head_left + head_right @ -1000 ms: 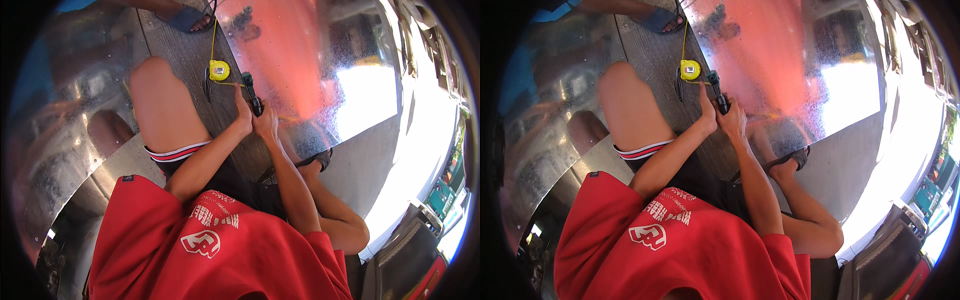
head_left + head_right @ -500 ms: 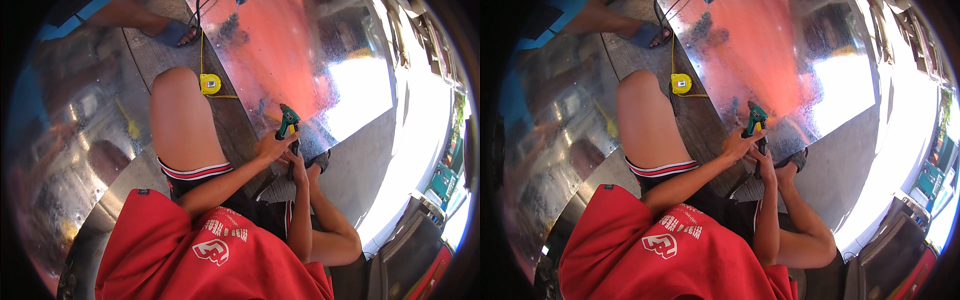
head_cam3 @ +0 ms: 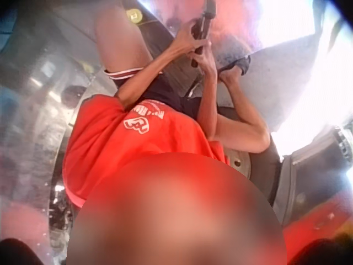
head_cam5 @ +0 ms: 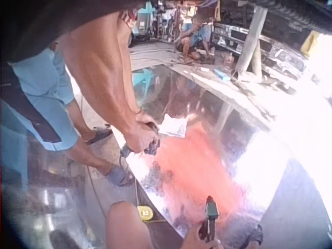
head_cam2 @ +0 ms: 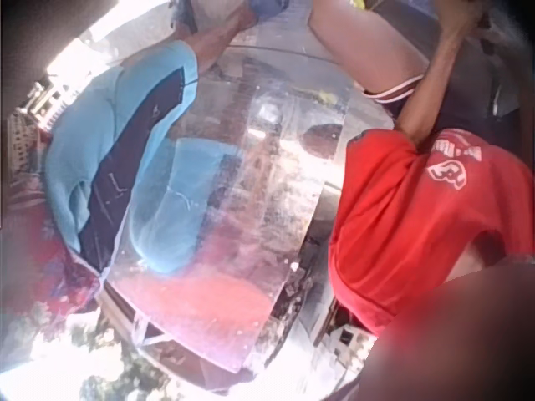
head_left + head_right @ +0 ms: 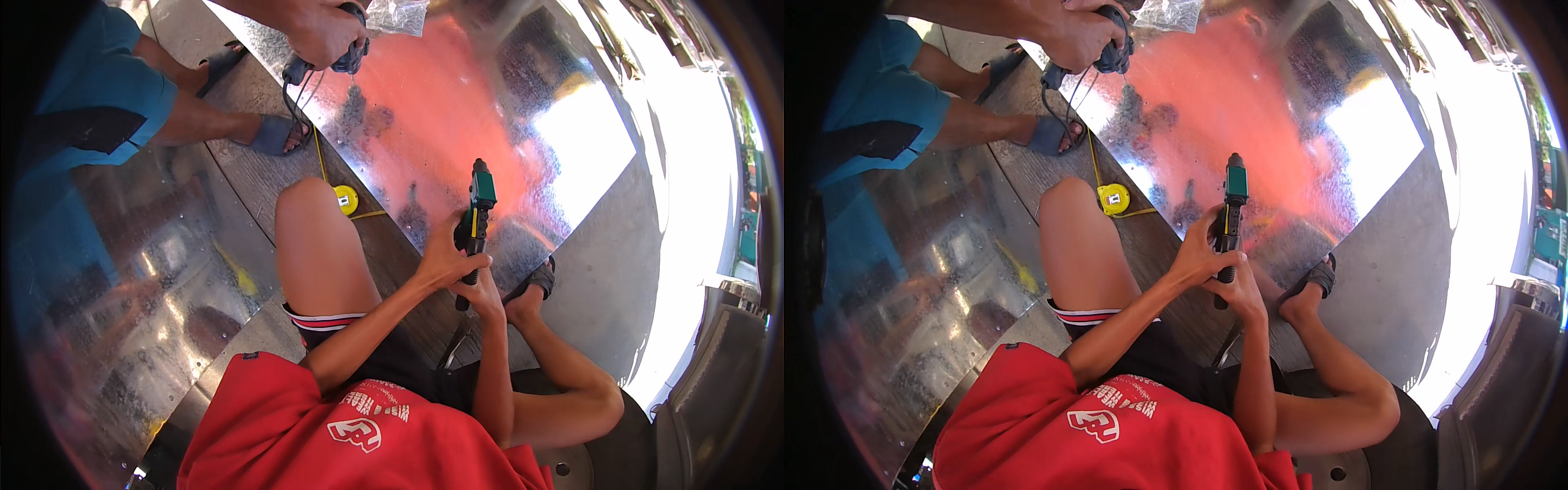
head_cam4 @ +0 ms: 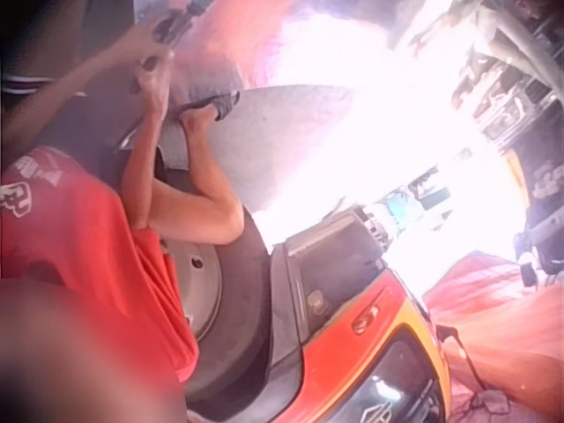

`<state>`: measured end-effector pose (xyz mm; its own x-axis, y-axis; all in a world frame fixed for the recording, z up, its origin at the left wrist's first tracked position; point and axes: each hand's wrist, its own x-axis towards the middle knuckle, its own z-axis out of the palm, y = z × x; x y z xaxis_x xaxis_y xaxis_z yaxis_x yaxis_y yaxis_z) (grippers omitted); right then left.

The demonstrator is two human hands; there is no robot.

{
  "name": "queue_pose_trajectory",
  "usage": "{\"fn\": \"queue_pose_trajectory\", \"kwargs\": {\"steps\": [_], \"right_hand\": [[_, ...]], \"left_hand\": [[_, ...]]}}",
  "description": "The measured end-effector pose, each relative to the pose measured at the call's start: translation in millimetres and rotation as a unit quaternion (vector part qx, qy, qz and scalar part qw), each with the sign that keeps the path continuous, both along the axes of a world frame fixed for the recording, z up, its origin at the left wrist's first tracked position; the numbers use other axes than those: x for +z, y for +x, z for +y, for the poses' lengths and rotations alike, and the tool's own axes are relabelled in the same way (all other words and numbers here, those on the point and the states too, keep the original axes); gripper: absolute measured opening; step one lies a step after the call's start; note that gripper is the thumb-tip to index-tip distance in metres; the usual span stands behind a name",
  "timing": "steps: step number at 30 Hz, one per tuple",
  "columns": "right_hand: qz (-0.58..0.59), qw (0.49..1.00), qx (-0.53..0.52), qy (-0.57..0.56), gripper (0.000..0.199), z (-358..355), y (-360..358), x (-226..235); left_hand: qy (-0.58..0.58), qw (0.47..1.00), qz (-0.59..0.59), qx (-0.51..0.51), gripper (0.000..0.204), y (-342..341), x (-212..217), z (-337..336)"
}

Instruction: The person sits on the floor and uses a rivet gun to fasten a metal sheet to a larger metal panel. They repeatedly pick up rivets, load them into the tool, and fire the rivet gun at various points along the sheet's edge. Another person works nearby with a drill.

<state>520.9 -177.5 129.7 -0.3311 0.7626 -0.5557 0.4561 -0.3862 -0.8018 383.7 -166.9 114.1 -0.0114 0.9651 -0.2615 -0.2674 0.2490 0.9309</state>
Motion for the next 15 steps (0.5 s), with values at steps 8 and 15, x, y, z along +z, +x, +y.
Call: {"fn": "queue_pose_trajectory", "kwargs": {"steps": [8, 15], "right_hand": [[0.013, 0.973, 0.058, 0.224, 0.112, 76, -27, 65], [0.027, 0.950, 0.195, 0.242, 0.098, 127, 1, 43]], "left_hand": [[0.113, 0.990, -0.021, -0.077, 0.064, -37, 84, 75], [0.042, 0.932, 0.291, -0.214, 0.044, -43, 105, 123]]}}
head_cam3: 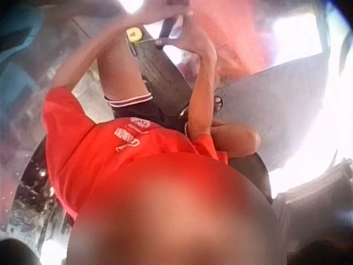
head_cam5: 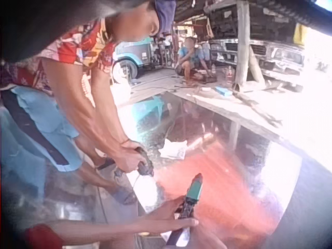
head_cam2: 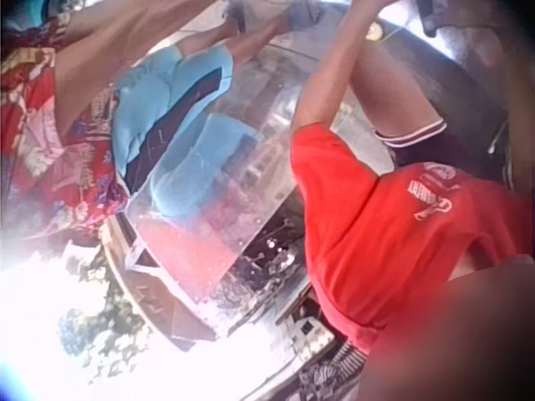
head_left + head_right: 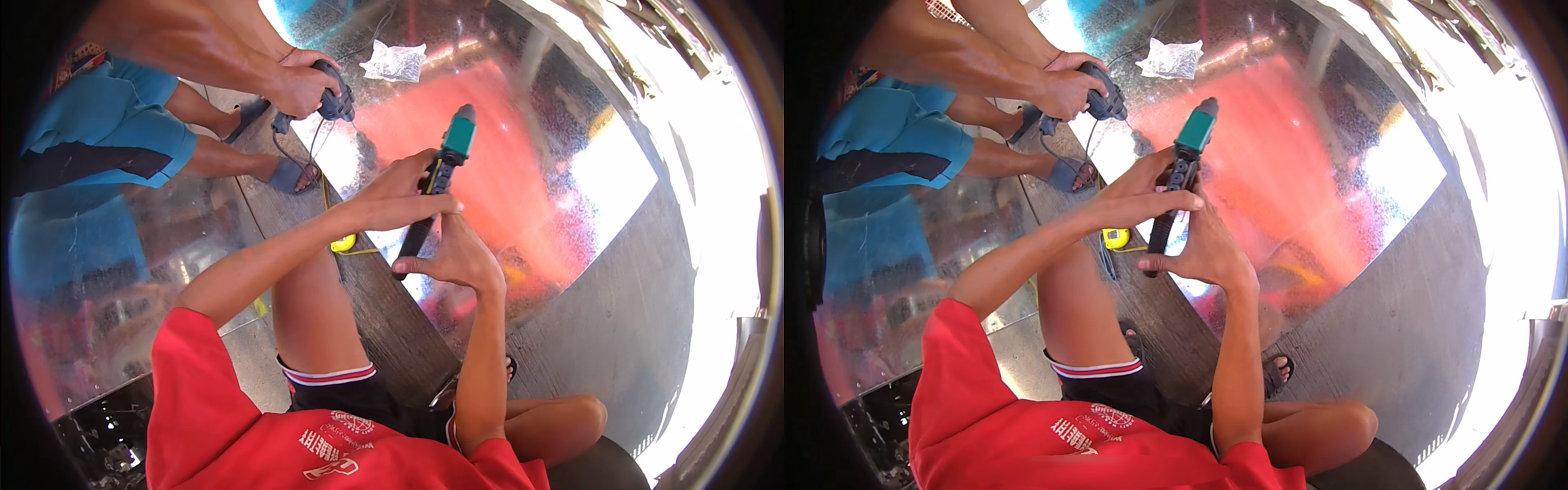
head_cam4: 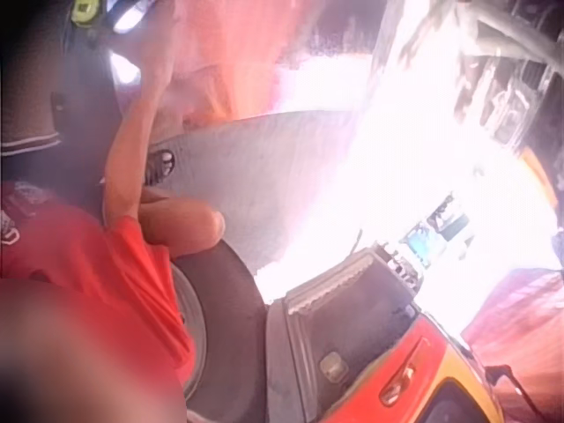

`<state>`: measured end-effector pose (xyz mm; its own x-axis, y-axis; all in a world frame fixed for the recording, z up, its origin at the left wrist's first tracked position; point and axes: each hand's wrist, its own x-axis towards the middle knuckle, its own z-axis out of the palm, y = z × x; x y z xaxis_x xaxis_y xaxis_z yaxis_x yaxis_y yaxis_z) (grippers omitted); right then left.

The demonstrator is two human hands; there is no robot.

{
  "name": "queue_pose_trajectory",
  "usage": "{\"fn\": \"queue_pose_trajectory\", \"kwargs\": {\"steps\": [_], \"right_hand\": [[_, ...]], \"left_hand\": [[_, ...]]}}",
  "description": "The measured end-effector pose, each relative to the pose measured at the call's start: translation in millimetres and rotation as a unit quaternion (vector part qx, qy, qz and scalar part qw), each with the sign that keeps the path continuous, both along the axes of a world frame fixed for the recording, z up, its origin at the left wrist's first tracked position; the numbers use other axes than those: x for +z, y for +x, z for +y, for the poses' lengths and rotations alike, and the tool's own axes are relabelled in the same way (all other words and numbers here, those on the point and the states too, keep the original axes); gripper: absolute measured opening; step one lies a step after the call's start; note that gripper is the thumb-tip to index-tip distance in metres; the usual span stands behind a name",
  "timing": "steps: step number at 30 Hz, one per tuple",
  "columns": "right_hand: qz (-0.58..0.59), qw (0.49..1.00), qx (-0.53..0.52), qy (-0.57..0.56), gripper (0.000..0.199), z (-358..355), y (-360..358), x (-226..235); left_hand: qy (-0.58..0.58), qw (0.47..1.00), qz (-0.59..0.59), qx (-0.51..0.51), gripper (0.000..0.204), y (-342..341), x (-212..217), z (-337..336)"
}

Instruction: The person sits on the floor and uses a rivet gun to fasten a metal sheet to a larger metal panel. They repeatedly pick up rivets, load them into the tool, and fire the rivet gun at various points along the sheet's edge. Another person works nearby with a drill.

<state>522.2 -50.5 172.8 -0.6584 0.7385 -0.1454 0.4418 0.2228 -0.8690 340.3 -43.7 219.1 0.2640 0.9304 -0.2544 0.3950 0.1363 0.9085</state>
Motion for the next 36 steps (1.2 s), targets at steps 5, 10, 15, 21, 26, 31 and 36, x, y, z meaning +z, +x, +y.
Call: {"fn": "queue_pose_trajectory", "kwargs": {"steps": [5, 10, 15, 21, 26, 31, 36], "right_hand": [[-0.127, 0.969, 0.035, -0.211, 0.098, 93, 65, -75], [-0.241, 0.959, -0.066, 0.129, 0.072, 199, 26, -195], [-0.245, 0.943, 0.014, 0.224, 0.068, 281, -85, -255], [-0.262, 0.940, -0.011, 0.218, 0.078, 330, -212, -256], [-0.286, 0.925, -0.039, 0.245, 0.071, 331, -216, -273], [-0.241, 0.907, -0.037, 0.343, 0.052, 322, -181, -277], [-0.278, 0.890, -0.001, 0.362, 0.036, 292, -131, -274]], "left_hand": [[-0.309, 0.937, -0.131, 0.101, 0.036, -25, -64, 0], [-0.289, 0.881, -0.335, 0.169, 0.046, -31, -156, -58], [-0.323, 0.783, -0.488, 0.209, 0.054, -28, -200, -96], [-0.435, 0.705, -0.501, 0.249, 0.052, -45, -219, -112], [-0.363, 0.701, -0.551, 0.269, 0.043, -44, -250, -116], [-0.299, 0.745, -0.551, 0.229, 0.041, -43, -266, -98], [-0.283, 0.761, -0.540, 0.220, 0.040, -35, -265, -97]]}}
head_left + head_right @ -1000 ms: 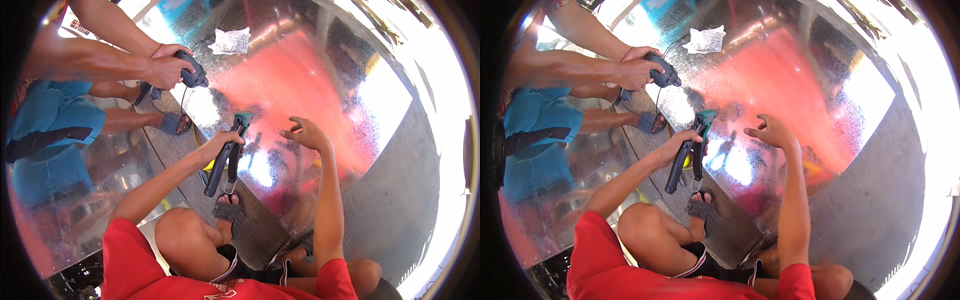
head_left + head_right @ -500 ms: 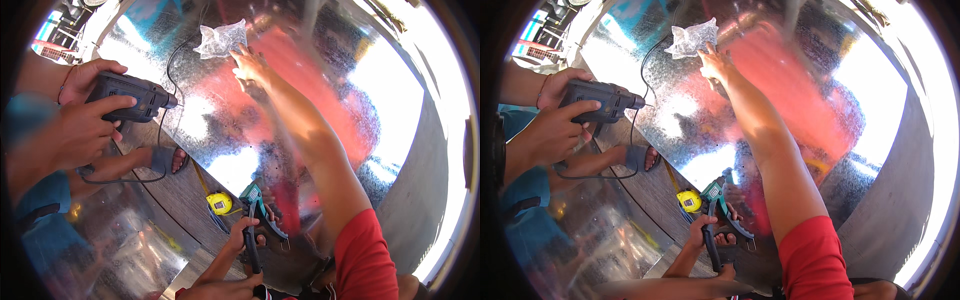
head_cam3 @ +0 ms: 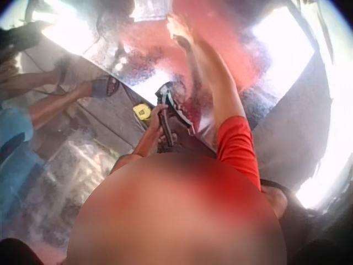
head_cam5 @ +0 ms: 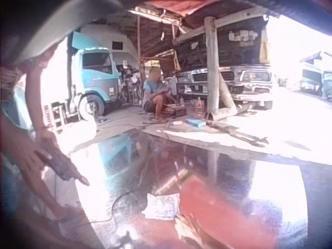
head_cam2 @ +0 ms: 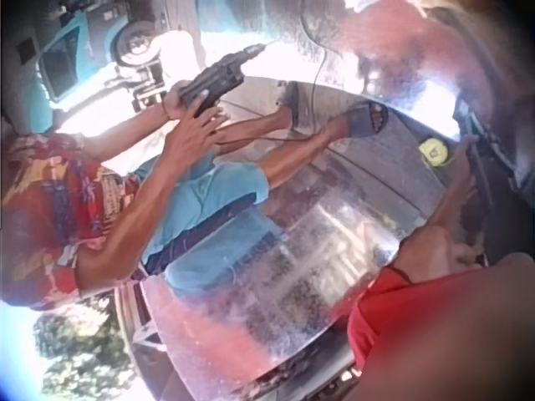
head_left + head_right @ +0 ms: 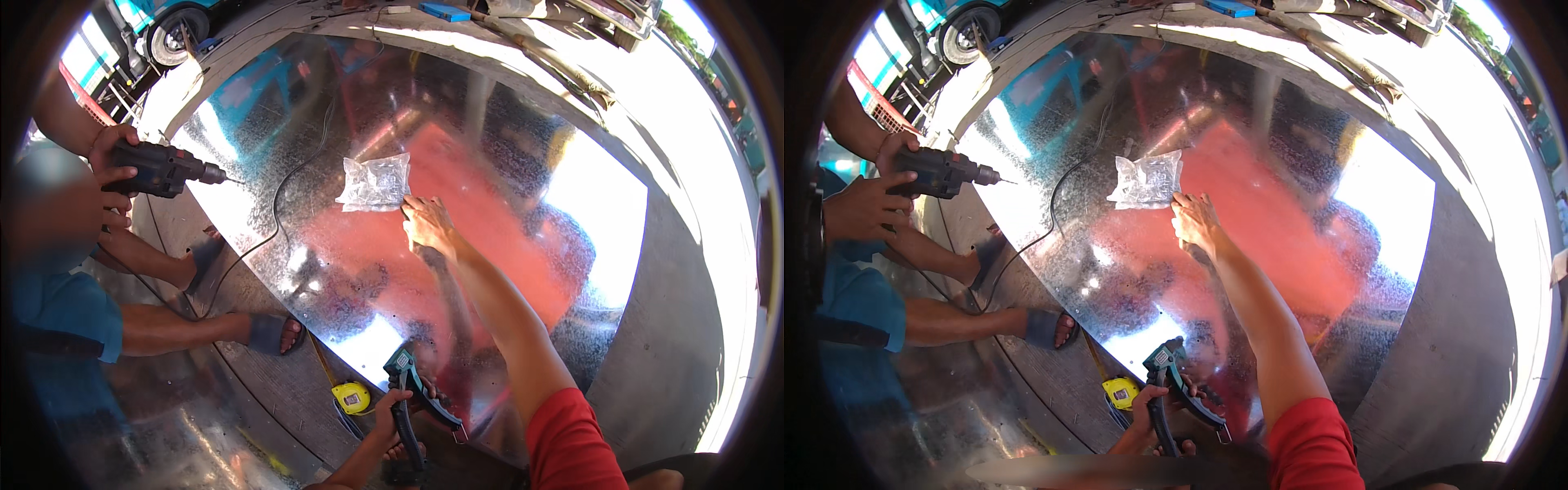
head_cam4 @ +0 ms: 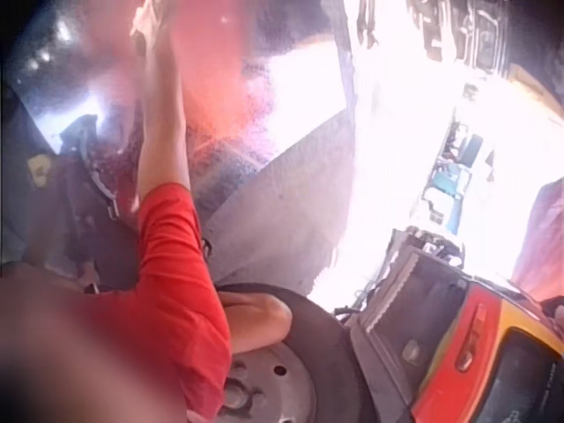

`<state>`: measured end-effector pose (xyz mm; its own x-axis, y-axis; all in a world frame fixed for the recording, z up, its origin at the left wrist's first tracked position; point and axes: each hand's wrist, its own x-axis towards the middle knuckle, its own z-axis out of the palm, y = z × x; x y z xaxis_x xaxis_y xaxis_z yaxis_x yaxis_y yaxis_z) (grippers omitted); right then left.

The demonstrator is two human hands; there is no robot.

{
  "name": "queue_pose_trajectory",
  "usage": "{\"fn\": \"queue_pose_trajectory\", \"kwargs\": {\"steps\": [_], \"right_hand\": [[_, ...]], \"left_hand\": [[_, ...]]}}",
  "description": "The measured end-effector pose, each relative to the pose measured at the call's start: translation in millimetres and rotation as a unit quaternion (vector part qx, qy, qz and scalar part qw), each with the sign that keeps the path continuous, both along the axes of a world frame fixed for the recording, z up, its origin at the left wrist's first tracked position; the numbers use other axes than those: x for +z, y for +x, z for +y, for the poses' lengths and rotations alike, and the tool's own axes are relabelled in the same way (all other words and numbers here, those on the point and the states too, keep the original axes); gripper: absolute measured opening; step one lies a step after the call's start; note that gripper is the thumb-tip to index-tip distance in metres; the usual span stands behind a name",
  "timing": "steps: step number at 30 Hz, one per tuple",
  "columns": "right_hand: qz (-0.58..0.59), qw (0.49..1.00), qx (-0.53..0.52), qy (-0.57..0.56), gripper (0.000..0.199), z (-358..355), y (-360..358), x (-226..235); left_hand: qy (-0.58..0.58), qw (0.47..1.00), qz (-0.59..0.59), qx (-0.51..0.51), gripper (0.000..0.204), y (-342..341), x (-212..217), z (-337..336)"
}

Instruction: The person sits on the floor and uses a rivet gun to fasten a metal sheet to a larger metal panel. They repeatedly pick up rivets, load them into the tool, and fire the rivet gun at various points along the sheet's edge. Another person works nearby with a drill.

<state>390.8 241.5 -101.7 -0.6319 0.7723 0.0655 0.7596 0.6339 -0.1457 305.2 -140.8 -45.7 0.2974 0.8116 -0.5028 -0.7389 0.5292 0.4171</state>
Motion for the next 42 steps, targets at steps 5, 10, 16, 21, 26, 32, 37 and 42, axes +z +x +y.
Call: {"fn": "queue_pose_trajectory", "kwargs": {"steps": [5, 10, 16, 21, 26, 32, 37, 42], "right_hand": [[0.034, 0.999, -0.004, -0.008, 0.046, -86, 116, 11], [-0.059, 0.982, -0.149, -0.104, 0.031, -192, 250, 67], [0.124, 0.973, -0.178, -0.082, 0.022, -246, 307, 89], [-0.023, 0.964, -0.225, -0.139, 0.023, -253, 312, 49], [0.040, 0.953, -0.293, -0.066, 0.019, -245, 316, 46], [-0.100, 0.956, -0.235, -0.147, 0.018, -225, 303, 57], [0.119, 0.962, -0.165, -0.183, 0.024, -216, 291, 28], [0.057, 0.965, -0.202, -0.157, 0.029, -213, 290, 20]], "left_hand": [[-0.018, 1.000, 0.026, 0.001, 0.045, 10, 0, -15], [-0.022, 0.999, 0.035, -0.013, 0.046, 20, -3, -30], [-0.051, 0.998, 0.032, -0.031, 0.040, 49, 6, -37], [-0.045, 0.996, 0.048, -0.067, 0.039, 70, 25, -38], [-0.060, 0.995, 0.035, -0.064, 0.039, 79, 33, -39], [-0.044, 0.994, 0.060, -0.078, 0.038, 87, 23, -41], [-0.040, 0.993, 0.069, -0.084, 0.037, 89, 18, -44], [-0.058, 0.992, 0.070, -0.084, 0.037, 88, 17, -44]]}}
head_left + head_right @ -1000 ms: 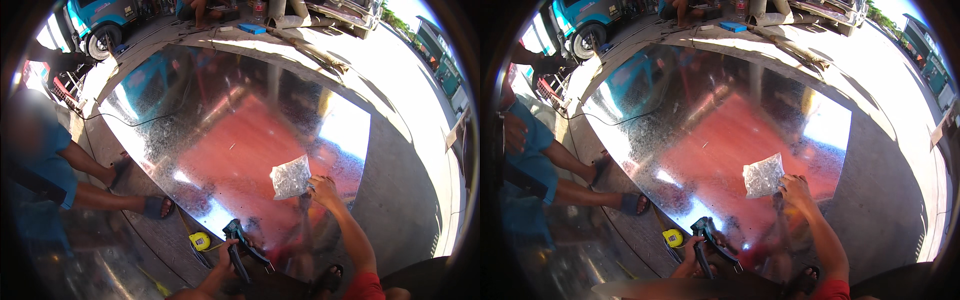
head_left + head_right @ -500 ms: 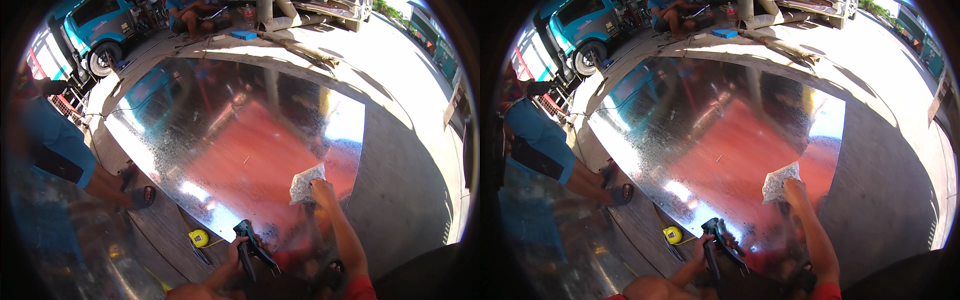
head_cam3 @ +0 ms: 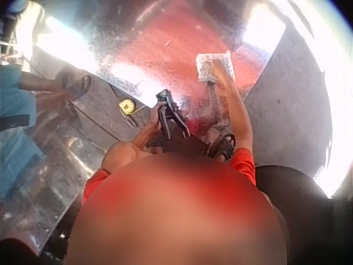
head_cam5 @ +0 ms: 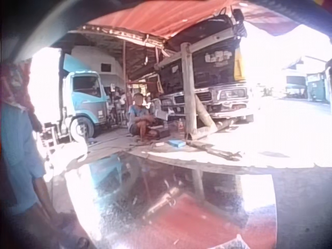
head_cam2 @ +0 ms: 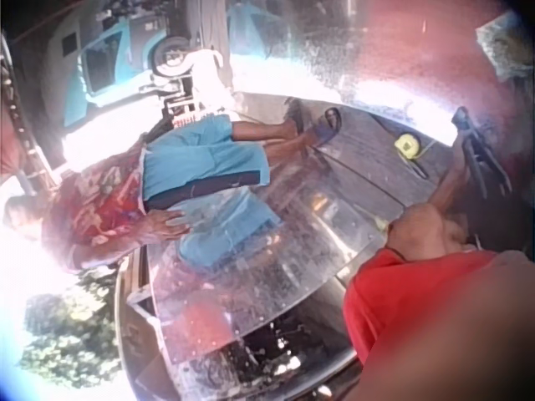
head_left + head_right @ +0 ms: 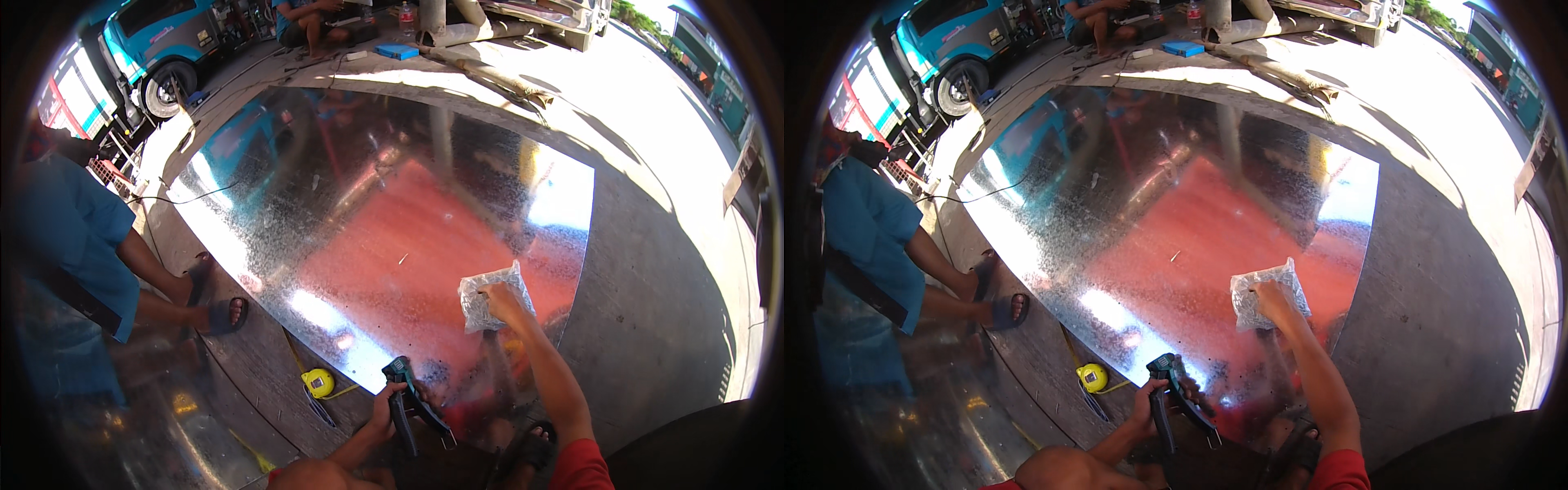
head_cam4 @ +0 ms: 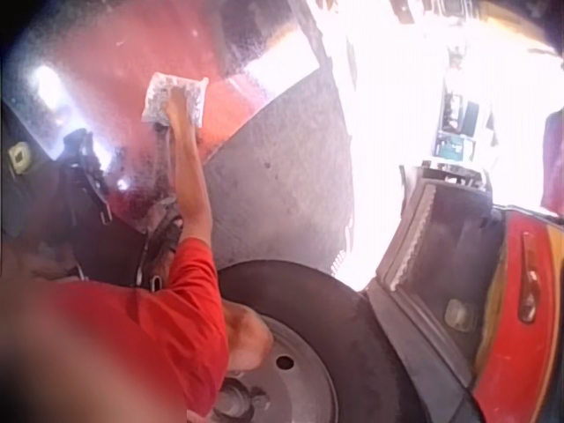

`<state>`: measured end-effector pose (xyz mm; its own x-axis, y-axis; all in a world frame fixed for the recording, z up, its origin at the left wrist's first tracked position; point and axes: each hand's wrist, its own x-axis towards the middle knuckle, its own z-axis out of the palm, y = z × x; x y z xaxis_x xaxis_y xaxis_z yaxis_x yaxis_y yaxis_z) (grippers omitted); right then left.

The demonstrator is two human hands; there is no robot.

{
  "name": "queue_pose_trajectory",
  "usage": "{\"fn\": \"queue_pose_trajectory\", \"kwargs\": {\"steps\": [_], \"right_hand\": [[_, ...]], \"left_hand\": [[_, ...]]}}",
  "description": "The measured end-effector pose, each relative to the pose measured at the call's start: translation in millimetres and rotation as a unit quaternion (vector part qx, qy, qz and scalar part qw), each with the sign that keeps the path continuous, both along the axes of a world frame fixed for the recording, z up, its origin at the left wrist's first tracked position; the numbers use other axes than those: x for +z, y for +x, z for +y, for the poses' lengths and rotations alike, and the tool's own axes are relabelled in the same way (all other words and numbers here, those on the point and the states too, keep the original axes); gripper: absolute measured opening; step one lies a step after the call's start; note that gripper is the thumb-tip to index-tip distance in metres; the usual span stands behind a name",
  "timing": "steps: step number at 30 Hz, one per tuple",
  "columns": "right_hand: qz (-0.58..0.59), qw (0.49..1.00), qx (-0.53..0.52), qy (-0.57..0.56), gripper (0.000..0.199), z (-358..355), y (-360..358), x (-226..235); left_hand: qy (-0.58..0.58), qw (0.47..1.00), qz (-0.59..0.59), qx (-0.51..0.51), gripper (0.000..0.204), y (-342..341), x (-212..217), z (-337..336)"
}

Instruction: The person sits on the floor and uses a rivet gun to fasten a metal sheet to a larger metal panel. They repeatedly pick up rivets, load them into the tool, and fire the rivet gun at various points along the sheet's edge. Another person works nearby with a drill.

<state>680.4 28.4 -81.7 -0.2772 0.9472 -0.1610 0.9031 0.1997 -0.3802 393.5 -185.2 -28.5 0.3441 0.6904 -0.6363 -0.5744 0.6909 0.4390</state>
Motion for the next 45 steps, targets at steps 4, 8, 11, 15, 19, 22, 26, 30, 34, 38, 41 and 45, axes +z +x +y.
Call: {"fn": "queue_pose_trajectory", "kwargs": {"steps": [4, 8, 11, 15, 19, 22, 26, 30, 34, 38, 41, 45], "right_hand": [[-0.030, 0.998, -0.015, 0.054, 0.027, -4, -7, 14], [0.056, 0.998, 0.029, 0.013, 0.030, -8, -8, 22], [0.076, 0.994, -0.015, 0.071, 0.024, -11, -3, 20], [-0.046, 0.999, -0.009, -0.006, 0.018, -9, 2, 14], [-0.057, 0.998, 0.006, 0.019, 0.017, -3, -7, 12], [-0.061, 0.997, 0.026, 0.025, 0.023, 0, -15, 13], [-0.087, 0.995, 0.045, 0.024, 0.036, -2, -16, 13], [-0.027, 0.999, 0.016, 0.022, 0.032, -7, -12, 11], [0.028, 0.999, -0.005, 0.020, 0.027, -13, -9, 7], [0.064, 0.998, -0.015, 0.004, 0.024, -15, -4, 4], [0.067, 0.998, 0.001, 0.005, 0.025, -13, 1, 3], [0.103, 0.995, -0.004, -0.010, 0.025, -13, 4, 2]], "left_hand": [[-0.006, 1.000, -0.013, 0.004, 0.037, 0, 0, 0], [0.008, 0.999, -0.034, -0.007, 0.038, 1, -2, 1], [0.010, 1.000, -0.020, -0.010, 0.038, 0, -2, 1], [-0.016, 1.000, 0.013, 0.010, 0.040, 0, 1, 0], [-0.006, 1.000, 0.004, -0.001, 0.040, 2, -1, 0], [0.004, 1.000, 0.011, 0.002, 0.039, 1, -11, 3], [0.070, 0.995, 0.069, -0.017, 0.038, -11, -23, 25], [0.215, 0.857, 0.456, -0.110, 0.050, -32, -17, 59], [0.266, 0.649, 0.677, -0.222, 0.085, -41, -10, 103], [0.330, 0.483, 0.772, -0.248, 0.084, -41, -25, 135], [0.379, 0.427, 0.787, -0.235, 0.085, -42, -42, 143], [0.387, 0.431, 0.779, -0.242, 0.091, -47, -52, 136]]}}
